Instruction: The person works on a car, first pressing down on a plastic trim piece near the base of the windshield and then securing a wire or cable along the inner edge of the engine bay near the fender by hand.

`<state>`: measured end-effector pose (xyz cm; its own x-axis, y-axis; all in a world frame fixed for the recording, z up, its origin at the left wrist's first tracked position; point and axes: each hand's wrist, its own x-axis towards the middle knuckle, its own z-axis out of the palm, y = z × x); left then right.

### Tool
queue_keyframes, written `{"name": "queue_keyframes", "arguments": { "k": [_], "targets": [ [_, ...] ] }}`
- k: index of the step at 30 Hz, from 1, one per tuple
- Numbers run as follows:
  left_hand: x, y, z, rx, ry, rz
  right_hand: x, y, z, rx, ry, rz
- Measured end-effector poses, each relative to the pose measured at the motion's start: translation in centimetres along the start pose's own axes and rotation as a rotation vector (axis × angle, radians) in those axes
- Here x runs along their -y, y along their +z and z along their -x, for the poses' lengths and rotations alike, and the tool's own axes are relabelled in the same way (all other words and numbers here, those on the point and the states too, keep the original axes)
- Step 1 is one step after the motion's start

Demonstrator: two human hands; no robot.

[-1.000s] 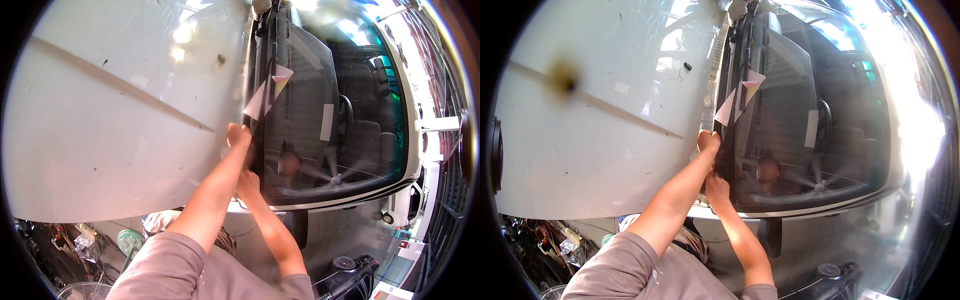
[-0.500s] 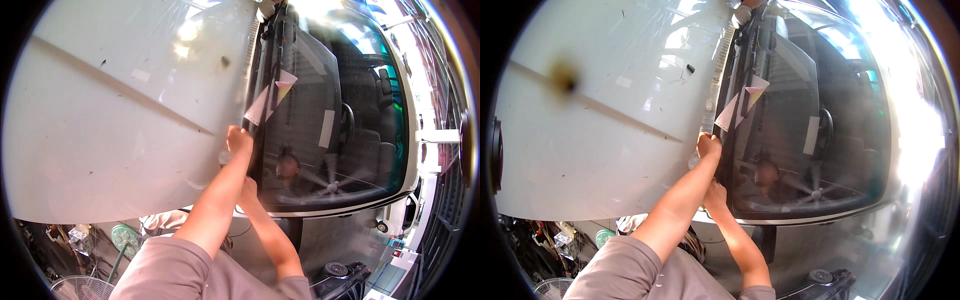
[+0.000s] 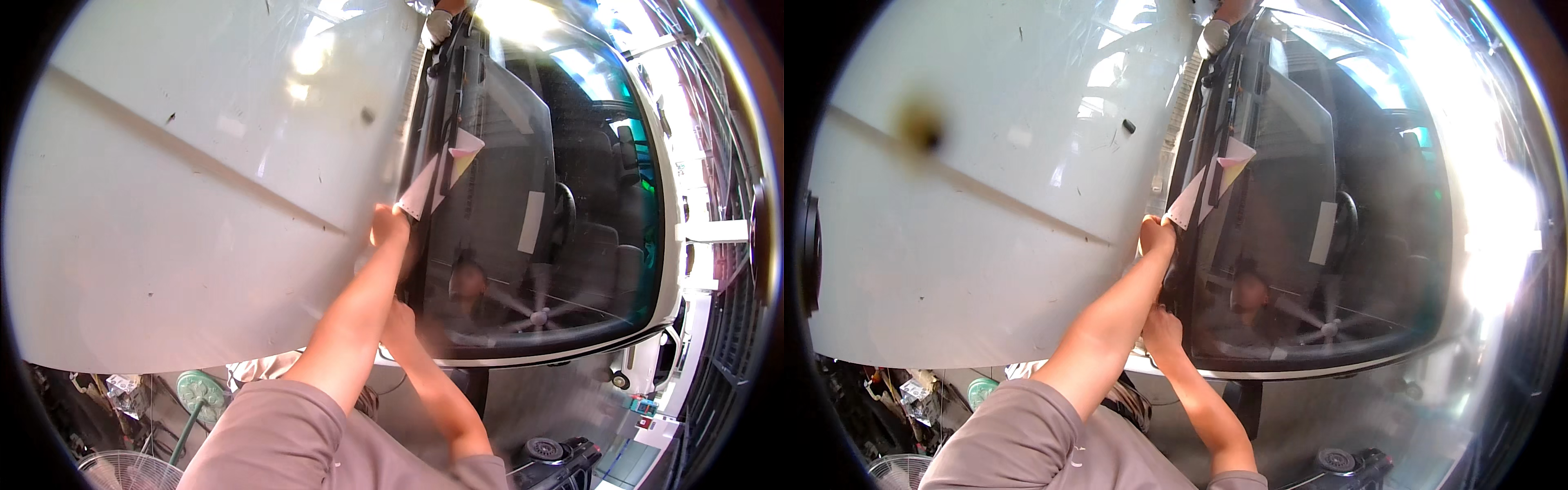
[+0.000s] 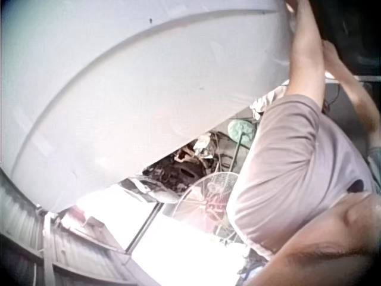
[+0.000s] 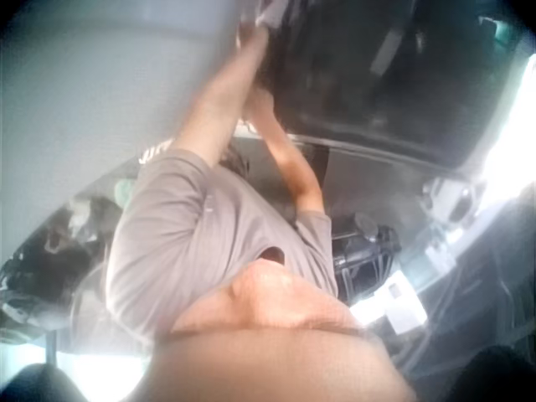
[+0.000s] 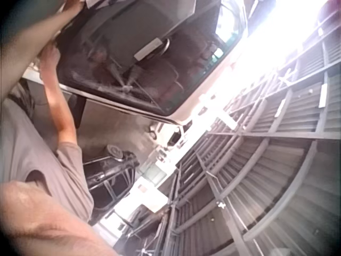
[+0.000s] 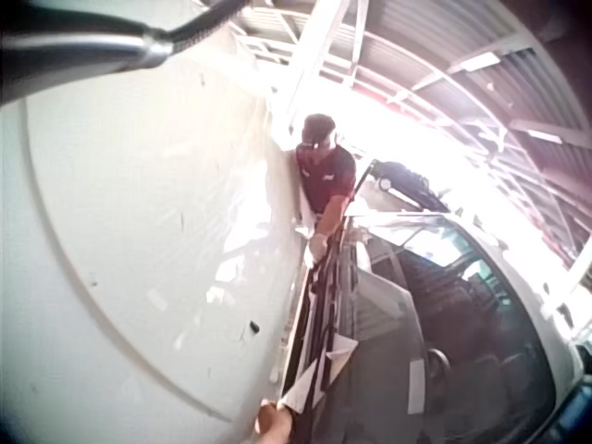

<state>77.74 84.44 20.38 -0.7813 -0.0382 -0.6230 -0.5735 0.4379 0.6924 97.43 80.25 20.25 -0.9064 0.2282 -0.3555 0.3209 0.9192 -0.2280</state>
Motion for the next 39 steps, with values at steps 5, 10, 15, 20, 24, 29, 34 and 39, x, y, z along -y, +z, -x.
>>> {"name": "queue_keyframes", "arguments": {
  "k": [5,10,15,20,24,29,34,39],
  "targets": [
    [-1.1,1.2,-0.3,-0.067,0.015,0.068,-0.7,0.6,-0.2,-0.048,0.016,-0.048],
    [-3.0,1.2,-1.0,-0.126,-0.073,0.077,1.9,-3.3,0.3,0.046,0.025,-0.175],
    [-2.9,1.9,-1.2,-0.195,-0.087,0.129,1.8,-4.2,0.6,0.097,0.058,-0.276],
    [-3.6,2.2,-0.3,-0.131,-0.080,0.087,1.4,-6.3,0.0,0.047,0.007,-0.218],
    [-3.4,3.2,-1.6,-0.322,0.169,-0.039,0.3,-12.9,-2.1,0.255,0.003,-0.121],
    [-5.6,2.9,-4.6,-0.243,0.170,0.019,-0.3,-24.3,-12.3,-0.358,-0.095,-0.274],
    [-6.8,3.1,-4.0,-0.205,0.198,0.130,-4.3,-21.9,-28.0,-0.377,-0.210,-0.142],
    [-6.6,3.3,-4.7,-0.225,0.118,0.196,-4.6,-18.3,-35.8,-0.268,-0.109,-0.220]
  ]
}}
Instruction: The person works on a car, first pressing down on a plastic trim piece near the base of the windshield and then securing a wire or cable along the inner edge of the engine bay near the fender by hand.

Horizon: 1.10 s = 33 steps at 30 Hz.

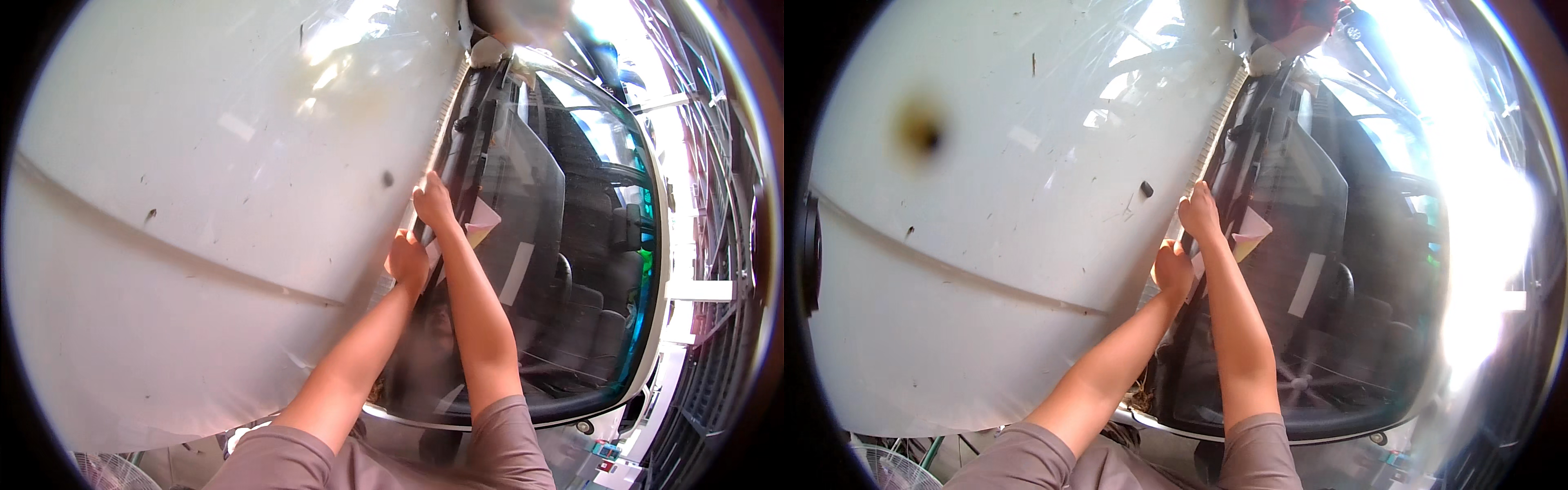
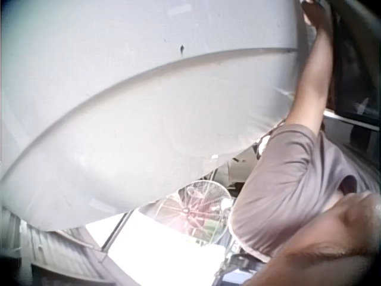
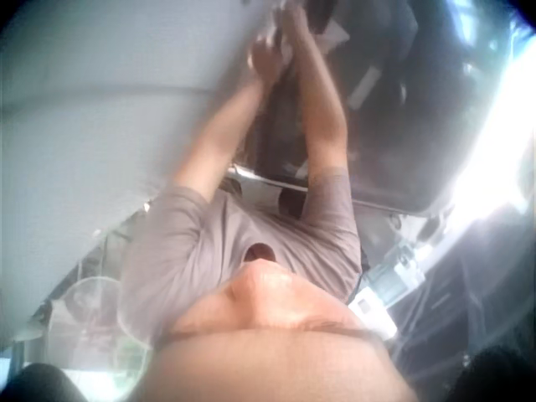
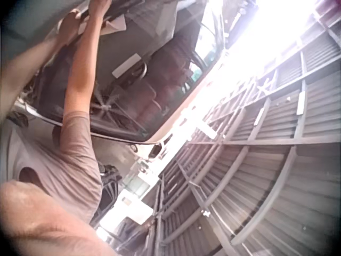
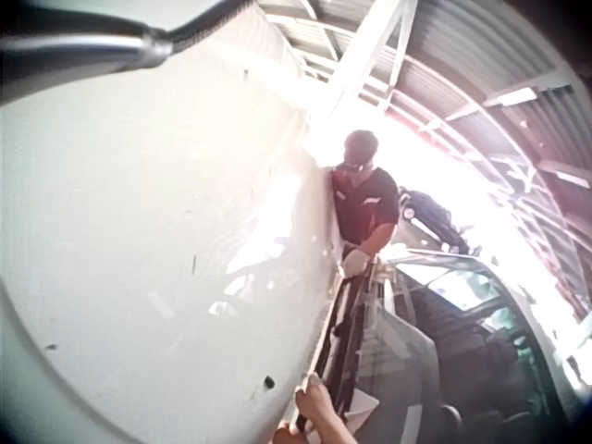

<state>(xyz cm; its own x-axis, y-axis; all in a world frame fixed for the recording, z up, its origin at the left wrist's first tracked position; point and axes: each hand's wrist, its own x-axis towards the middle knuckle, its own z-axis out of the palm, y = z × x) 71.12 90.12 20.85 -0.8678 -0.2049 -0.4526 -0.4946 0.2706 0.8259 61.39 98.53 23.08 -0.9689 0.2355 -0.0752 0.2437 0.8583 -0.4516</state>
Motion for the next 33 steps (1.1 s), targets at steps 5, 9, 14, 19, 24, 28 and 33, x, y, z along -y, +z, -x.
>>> {"name": "queue_keyframes", "arguments": {
  "k": [5,9,14,19,24,28,33],
  "targets": [
    [0.4,0.8,0.0,-0.034,0.003,-0.006,-0.8,2.3,0.1,-0.110,-0.018,0.129],
    [-1.0,0.0,0.4,0.026,-0.040,0.014,-0.1,0.2,-0.1,0.002,0.047,0.118],
    [0.6,2.1,-0.7,-0.177,0.055,-0.055,1.7,-0.7,-1.0,0.118,0.049,0.198],
    [-0.7,2.2,0.4,-0.061,0.302,-0.068,-0.1,-3.6,-2.1,0.131,-0.030,0.280],
    [-4.1,4.3,-3.7,-0.096,0.462,0.037,-1.3,-6.9,-6.1,-0.133,-0.105,0.216],
    [-8.6,6.5,-7.9,0.047,0.363,-0.022,-4.7,-7.7,-10.1,-0.142,0.002,0.013],
    [-10.2,9.4,-11.4,0.085,0.369,-0.118,-5.6,-7.2,-14.2,-0.022,-0.040,0.186]
  ]
}}
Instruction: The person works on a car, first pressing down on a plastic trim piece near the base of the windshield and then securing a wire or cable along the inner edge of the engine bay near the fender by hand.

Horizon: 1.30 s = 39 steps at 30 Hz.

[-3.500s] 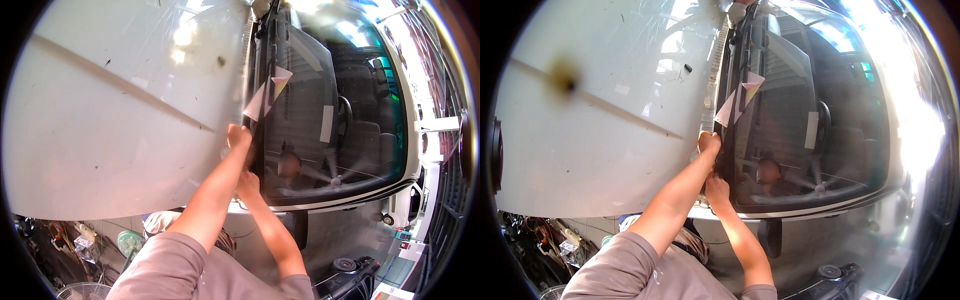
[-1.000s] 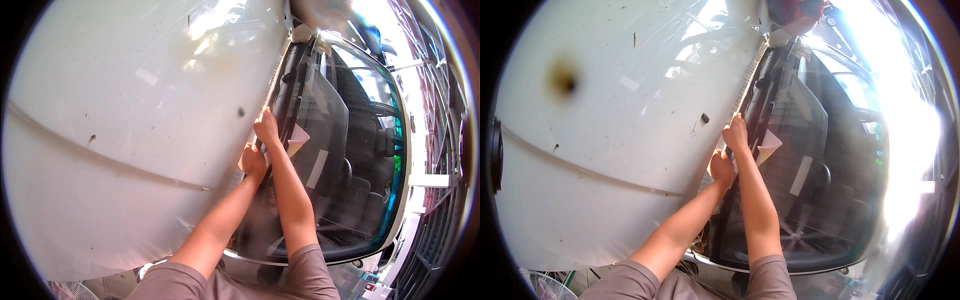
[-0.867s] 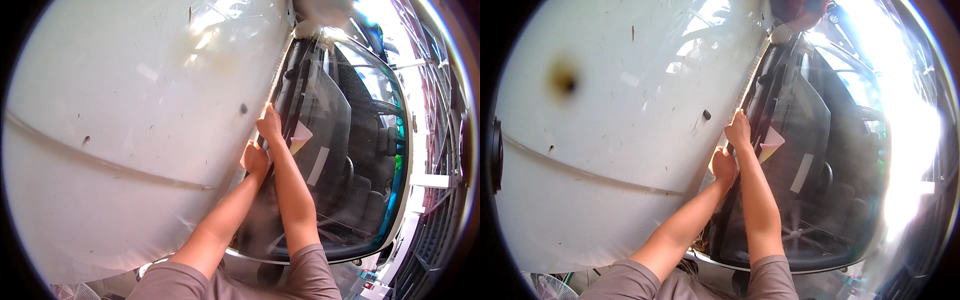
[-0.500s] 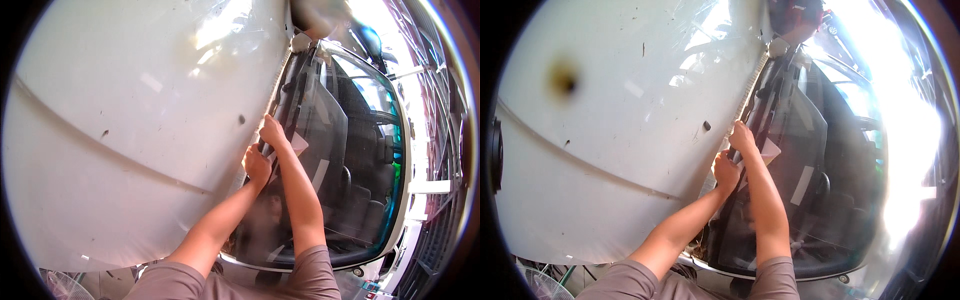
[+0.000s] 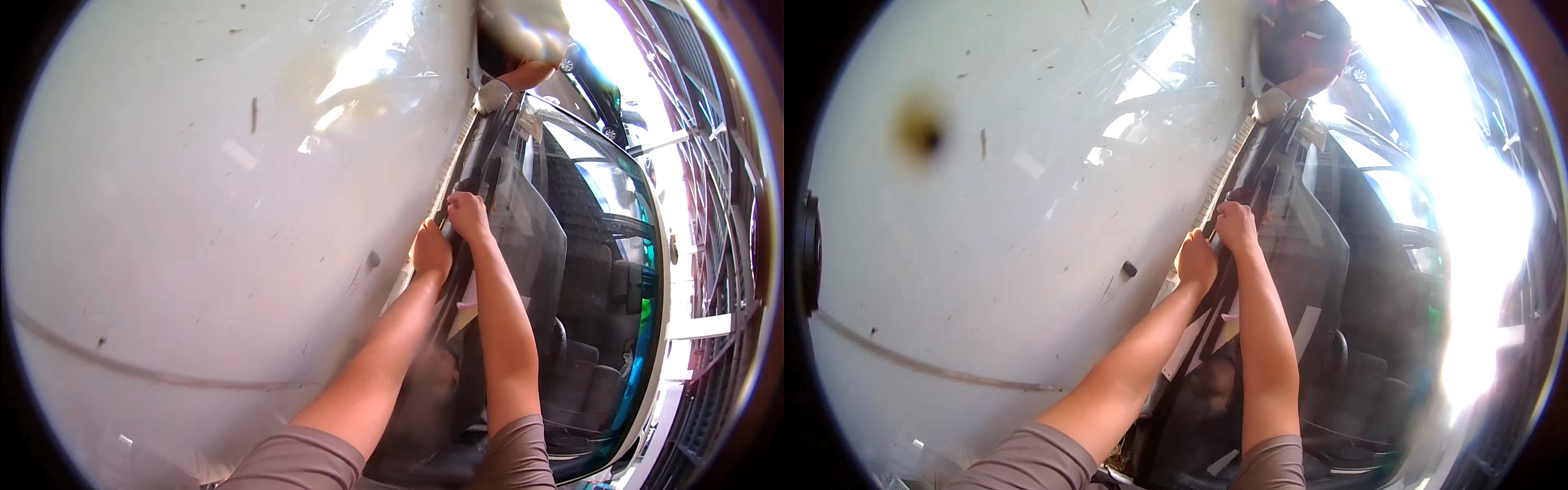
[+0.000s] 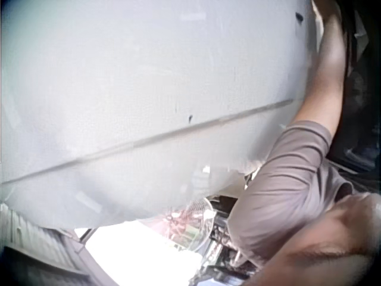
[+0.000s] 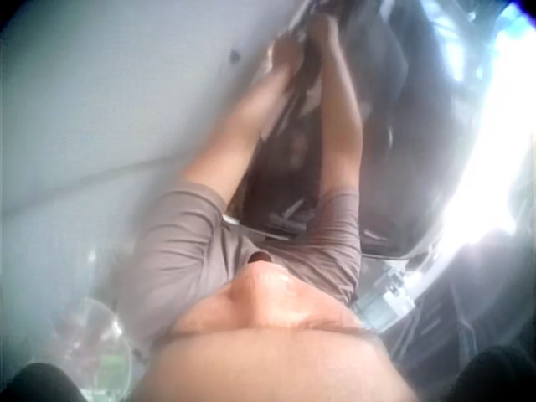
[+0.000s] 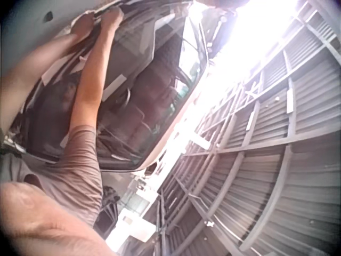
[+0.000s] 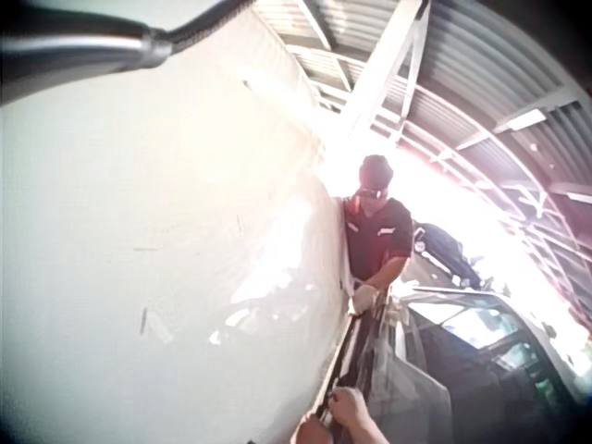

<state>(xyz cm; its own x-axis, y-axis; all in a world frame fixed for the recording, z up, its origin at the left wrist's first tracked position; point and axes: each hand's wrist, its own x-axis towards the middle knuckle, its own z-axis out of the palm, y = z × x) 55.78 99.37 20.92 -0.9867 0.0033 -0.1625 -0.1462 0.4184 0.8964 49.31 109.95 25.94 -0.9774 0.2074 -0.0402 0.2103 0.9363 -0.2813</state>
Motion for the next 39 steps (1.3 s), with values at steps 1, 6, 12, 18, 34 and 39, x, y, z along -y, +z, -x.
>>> {"name": "queue_keyframes", "arguments": {
  "k": [1,6,12,18,34,39],
  "targets": [
    [-0.4,0.2,-0.4,0.005,0.001,0.001,-0.2,0.0,-0.5,0.015,-0.114,0.086],
    [-1.3,0.9,-3.0,-0.045,-0.236,0.093,0.6,-0.1,-1.4,-0.013,-0.188,0.110],
    [-3.6,0.0,-3.5,-0.002,-0.301,0.053,-1.9,-0.5,-2.8,0.089,-0.055,-0.072],
    [-2.9,0.8,-3.9,0.006,-0.302,0.022,-3.1,-0.1,-2.9,0.133,-0.135,-0.123],
    [-1.8,2.4,-5.0,-0.112,-0.104,0.052,-2.3,-0.4,-2.6,0.142,-0.114,-0.140],
    [-1.9,2.4,-5.0,-0.119,-0.120,0.054,-2.1,-0.4,-2.6,0.143,-0.110,-0.133]
  ]
}}
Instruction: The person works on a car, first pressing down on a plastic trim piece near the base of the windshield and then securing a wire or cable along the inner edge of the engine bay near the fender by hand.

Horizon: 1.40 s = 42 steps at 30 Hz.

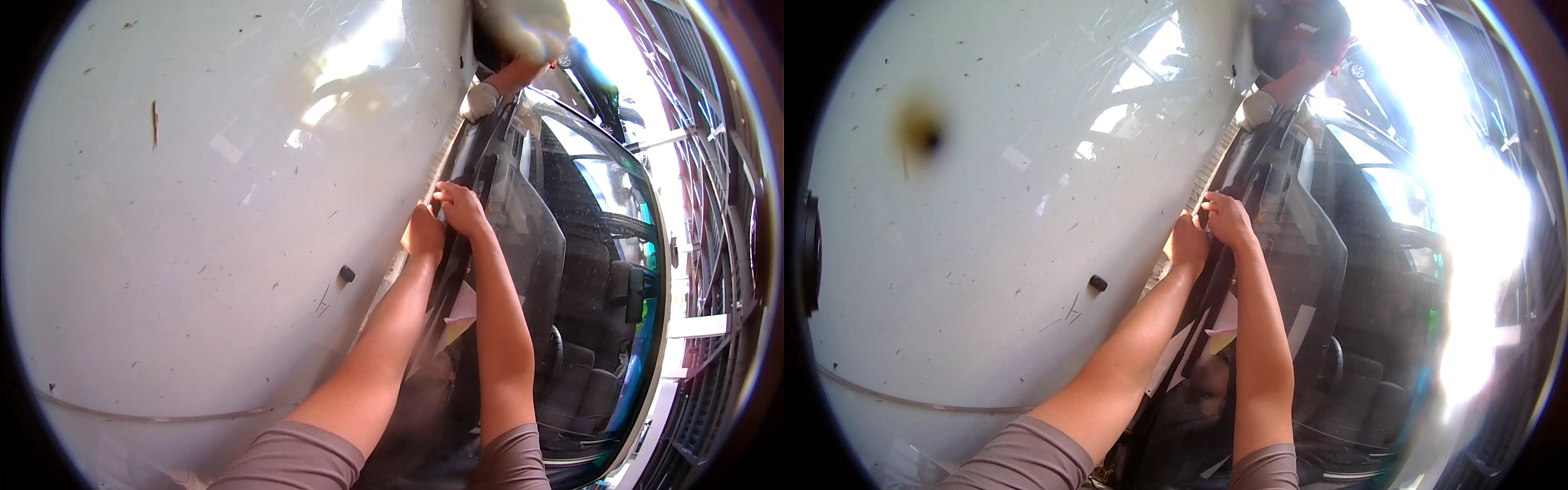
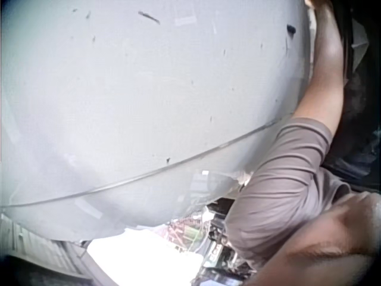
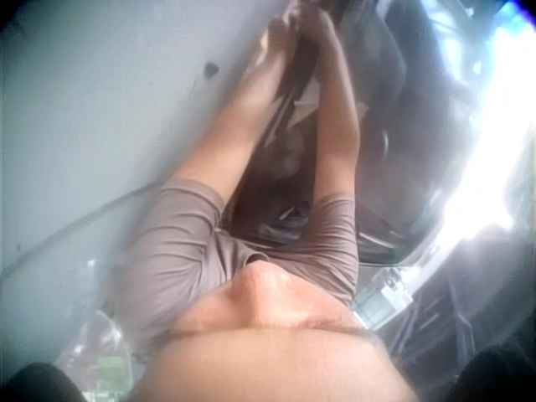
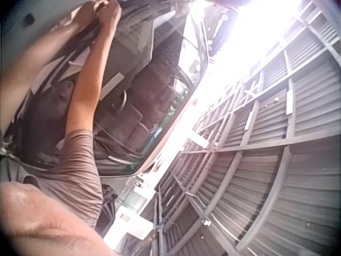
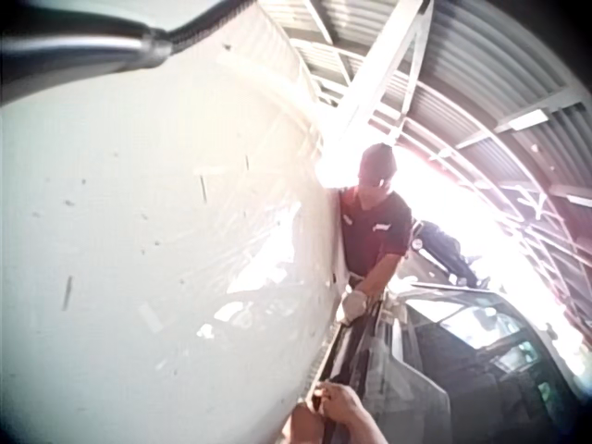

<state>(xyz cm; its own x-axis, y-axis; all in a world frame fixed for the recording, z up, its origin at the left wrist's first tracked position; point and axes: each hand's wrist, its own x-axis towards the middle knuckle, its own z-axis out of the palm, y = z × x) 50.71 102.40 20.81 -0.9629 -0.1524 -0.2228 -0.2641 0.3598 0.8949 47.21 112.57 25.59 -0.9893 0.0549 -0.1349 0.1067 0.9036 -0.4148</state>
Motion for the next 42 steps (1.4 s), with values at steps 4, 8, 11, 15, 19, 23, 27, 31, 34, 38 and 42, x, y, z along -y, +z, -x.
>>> {"name": "queue_keyframes", "arguments": {
  "k": [4,8,11,15,19,23,27,31,34,38,42],
  "targets": [
    [-0.1,-0.2,0.2,-0.041,0.020,0.063,-0.2,0.2,-0.3,-0.054,0.012,-0.067],
    [-0.6,-0.5,0.3,-0.018,-0.006,0.108,-0.7,0.4,-0.4,-0.080,0.095,-0.123],
    [-0.5,-0.4,0.2,-0.002,-0.011,0.069,-0.5,0.2,-0.3,-0.062,0.075,-0.109],
    [-0.1,0.0,-0.3,-0.011,0.018,0.039,-0.1,0.3,-0.4,-0.044,0.075,-0.107],
    [-0.3,0.1,-0.4,-0.001,-0.010,0.036,-0.1,0.2,-0.1,-0.024,0.081,-0.063],
    [-0.8,-0.3,-0.3,0.024,-0.013,0.048,-0.6,0.1,-0.2,-0.009,0.047,0.040],
    [-0.7,-0.1,-0.6,0.029,0.012,0.042,-0.5,0.1,-0.2,-0.012,0.024,0.069],
    [-0.6,0.9,-1.3,-0.054,0.043,0.087,1.1,0.1,-0.4,-0.007,0.045,-0.013],
    [-1.2,1.7,-1.7,-0.089,0.035,0.145,0.3,0.2,-0.5,-0.007,0.095,-0.018],
    [-2.4,1.4,-1.7,0.001,0.032,0.094,-2.0,0.1,-0.6,-0.079,0.066,-0.135],
    [-1.1,2.4,-2.6,-0.122,-0.010,0.427,0.7,-0.2,-0.7,-0.020,0.234,-0.314]
  ]
}}
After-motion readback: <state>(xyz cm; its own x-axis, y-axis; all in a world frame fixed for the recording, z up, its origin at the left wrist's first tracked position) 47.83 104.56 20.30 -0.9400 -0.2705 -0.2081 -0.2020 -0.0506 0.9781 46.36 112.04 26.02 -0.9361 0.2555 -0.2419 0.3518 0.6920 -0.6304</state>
